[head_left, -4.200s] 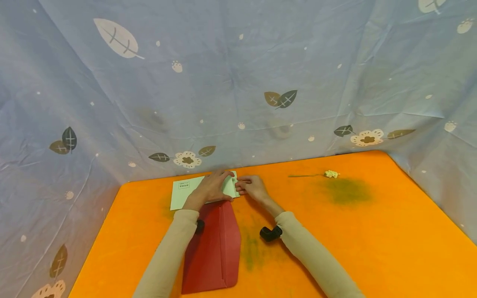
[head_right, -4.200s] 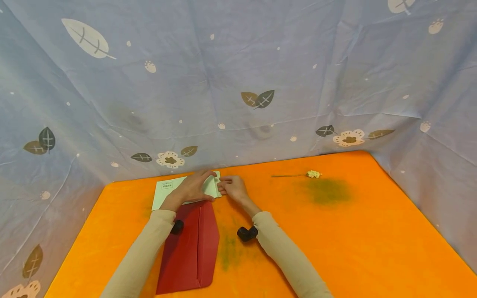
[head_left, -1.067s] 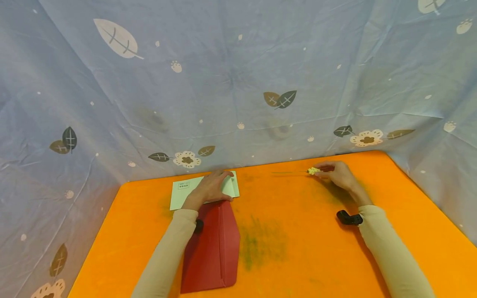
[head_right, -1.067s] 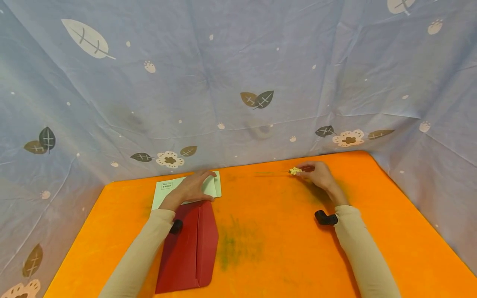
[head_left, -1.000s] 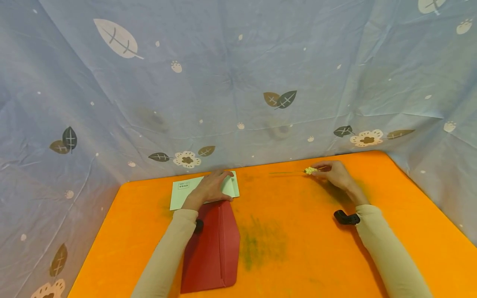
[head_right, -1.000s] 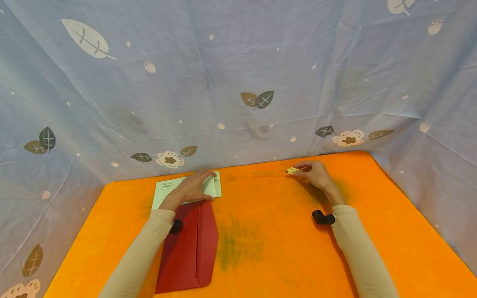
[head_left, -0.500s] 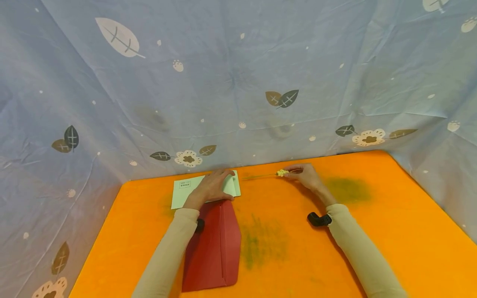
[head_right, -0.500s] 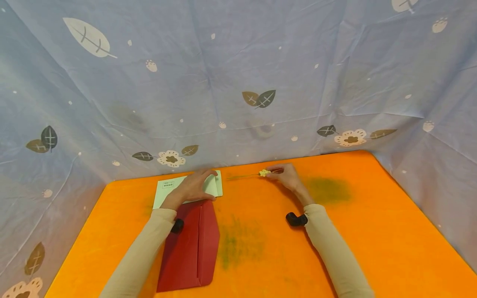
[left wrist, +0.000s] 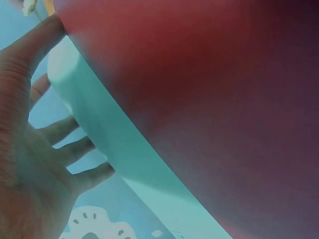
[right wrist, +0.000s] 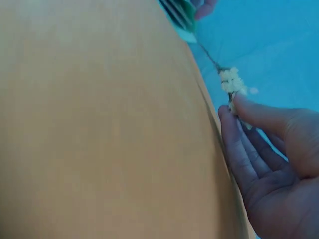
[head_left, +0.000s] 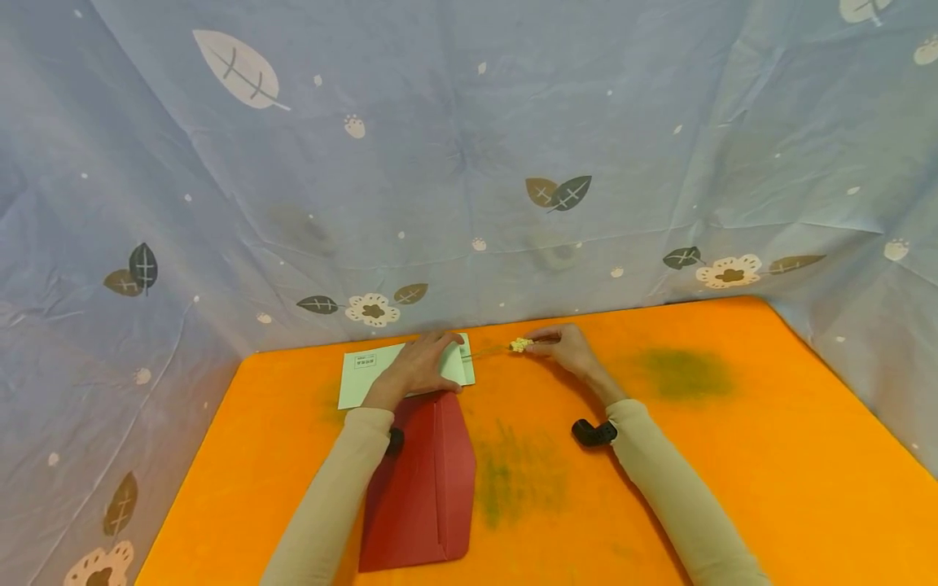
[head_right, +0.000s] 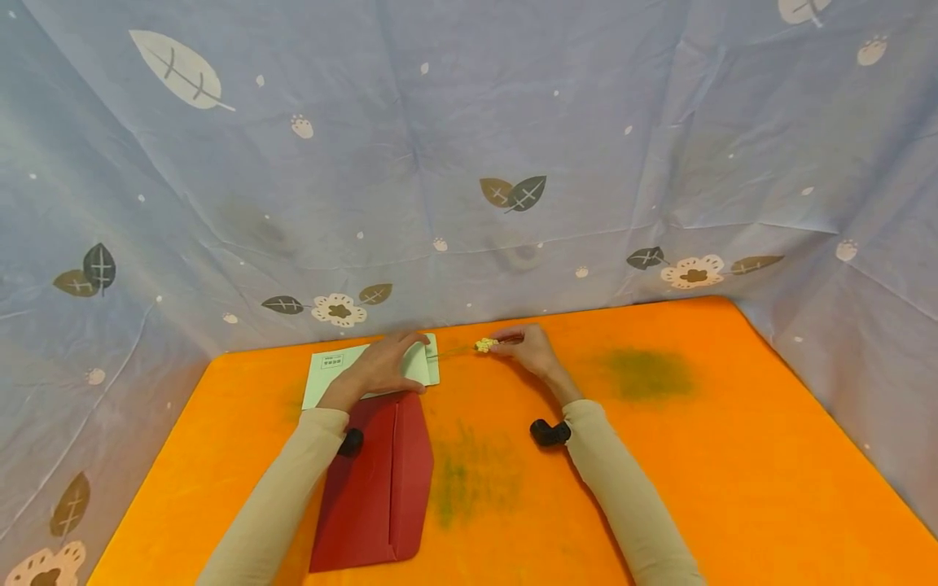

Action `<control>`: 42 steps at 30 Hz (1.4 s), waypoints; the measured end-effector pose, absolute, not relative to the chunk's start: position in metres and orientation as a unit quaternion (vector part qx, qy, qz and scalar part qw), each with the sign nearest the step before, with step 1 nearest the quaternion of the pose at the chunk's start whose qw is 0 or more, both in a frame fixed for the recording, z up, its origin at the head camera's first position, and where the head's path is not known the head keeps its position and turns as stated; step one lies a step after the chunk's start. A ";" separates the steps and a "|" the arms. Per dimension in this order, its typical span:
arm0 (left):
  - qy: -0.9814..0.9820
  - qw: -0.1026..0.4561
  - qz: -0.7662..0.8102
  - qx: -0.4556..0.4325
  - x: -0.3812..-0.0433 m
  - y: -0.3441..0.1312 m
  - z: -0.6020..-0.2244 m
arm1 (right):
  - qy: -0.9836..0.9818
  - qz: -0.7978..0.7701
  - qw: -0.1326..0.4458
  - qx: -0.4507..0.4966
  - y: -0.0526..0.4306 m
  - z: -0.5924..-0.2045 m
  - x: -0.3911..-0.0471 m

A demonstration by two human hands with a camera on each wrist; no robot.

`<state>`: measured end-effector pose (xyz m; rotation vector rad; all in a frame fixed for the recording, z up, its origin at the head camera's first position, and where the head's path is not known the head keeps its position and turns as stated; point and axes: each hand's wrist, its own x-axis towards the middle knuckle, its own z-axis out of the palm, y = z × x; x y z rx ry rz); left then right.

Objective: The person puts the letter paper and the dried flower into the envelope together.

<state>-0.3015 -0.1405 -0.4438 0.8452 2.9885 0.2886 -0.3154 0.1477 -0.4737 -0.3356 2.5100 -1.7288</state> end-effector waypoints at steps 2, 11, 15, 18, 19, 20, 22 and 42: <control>0.958 0.012 0.088 0.274 -0.302 -0.139 -0.444 | 0.815 -0.569 0.040 -0.101 0.145 -0.475 -0.315; 0.961 0.014 0.075 0.266 -0.302 -0.140 -0.444 | 0.715 -0.688 0.102 -0.071 0.126 -0.478 -0.319; 0.962 0.017 0.078 0.261 -0.301 -0.141 -0.444 | 0.719 -0.686 0.102 -0.043 0.117 -0.475 -0.321; 0.962 0.018 0.078 0.262 -0.302 -0.141 -0.444 | 0.724 -0.682 0.102 -0.028 0.112 -0.473 -0.321; 0.962 0.018 0.079 0.262 -0.302 -0.141 -0.444 | 0.727 -0.679 0.102 -0.030 0.110 -0.472 -0.321; 0.962 0.018 0.079 0.262 -0.302 -0.141 -0.443 | 0.730 -0.675 0.103 -0.032 0.109 -0.472 -0.321; 0.962 0.019 0.079 0.262 -0.302 -0.141 -0.443 | 0.744 -0.660 0.100 -0.033 0.104 -0.471 -0.321; 0.955 0.014 0.099 0.280 -0.299 -0.141 -0.443 | 0.742 -0.662 0.091 -0.058 0.048 -0.474 -0.315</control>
